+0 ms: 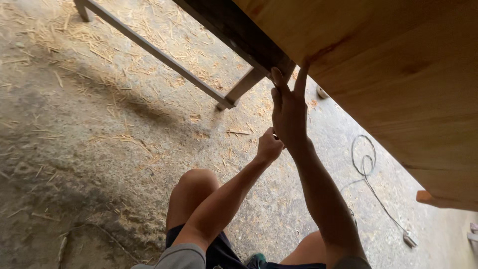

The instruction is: The person applies wood filler to gaps in a wooden table using a putty knife, smoothing the filler into the seams and edges. They repeatedly scoop filler from a small board and spread it along the joints.

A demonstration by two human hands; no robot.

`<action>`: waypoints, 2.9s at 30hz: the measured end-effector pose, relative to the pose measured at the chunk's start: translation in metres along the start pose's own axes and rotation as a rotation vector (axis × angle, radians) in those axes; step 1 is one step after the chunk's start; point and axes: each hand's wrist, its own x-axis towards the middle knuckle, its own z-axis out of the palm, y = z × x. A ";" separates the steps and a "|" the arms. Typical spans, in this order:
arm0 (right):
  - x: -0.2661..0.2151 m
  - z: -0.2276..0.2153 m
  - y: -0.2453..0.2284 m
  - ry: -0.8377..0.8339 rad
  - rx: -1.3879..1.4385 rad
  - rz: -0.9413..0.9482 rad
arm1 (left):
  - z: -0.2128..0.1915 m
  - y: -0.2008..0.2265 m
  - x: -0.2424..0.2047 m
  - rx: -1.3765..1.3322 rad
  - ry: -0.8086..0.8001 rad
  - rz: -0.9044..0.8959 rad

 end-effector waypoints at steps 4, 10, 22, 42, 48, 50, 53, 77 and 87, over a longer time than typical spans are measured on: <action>0.008 0.003 -0.002 0.163 -0.065 -0.215 | -0.001 0.005 -0.001 0.008 0.013 0.003; 0.010 0.005 -0.005 0.246 0.033 -0.267 | -0.001 -0.002 0.004 0.006 0.049 0.106; 0.020 0.000 -0.014 0.117 0.683 0.156 | 0.007 -0.011 0.011 0.043 -0.007 0.087; 0.017 0.013 -0.011 0.207 0.873 0.247 | 0.025 -0.069 0.026 -0.122 -0.104 0.397; 0.014 0.017 -0.007 0.220 0.807 0.185 | 0.023 -0.070 0.025 0.063 -0.056 0.361; 0.015 0.012 -0.008 0.213 0.832 0.209 | 0.021 -0.060 0.022 0.094 -0.030 0.515; 0.018 0.005 -0.009 0.180 0.952 0.290 | 0.019 -0.042 0.017 0.254 -0.094 0.241; -0.232 -0.074 0.133 -0.220 0.431 0.738 | 0.020 -0.021 0.004 0.045 0.033 0.046; -0.262 -0.073 0.153 -0.327 0.716 0.844 | 0.038 -0.027 0.000 0.101 0.040 0.056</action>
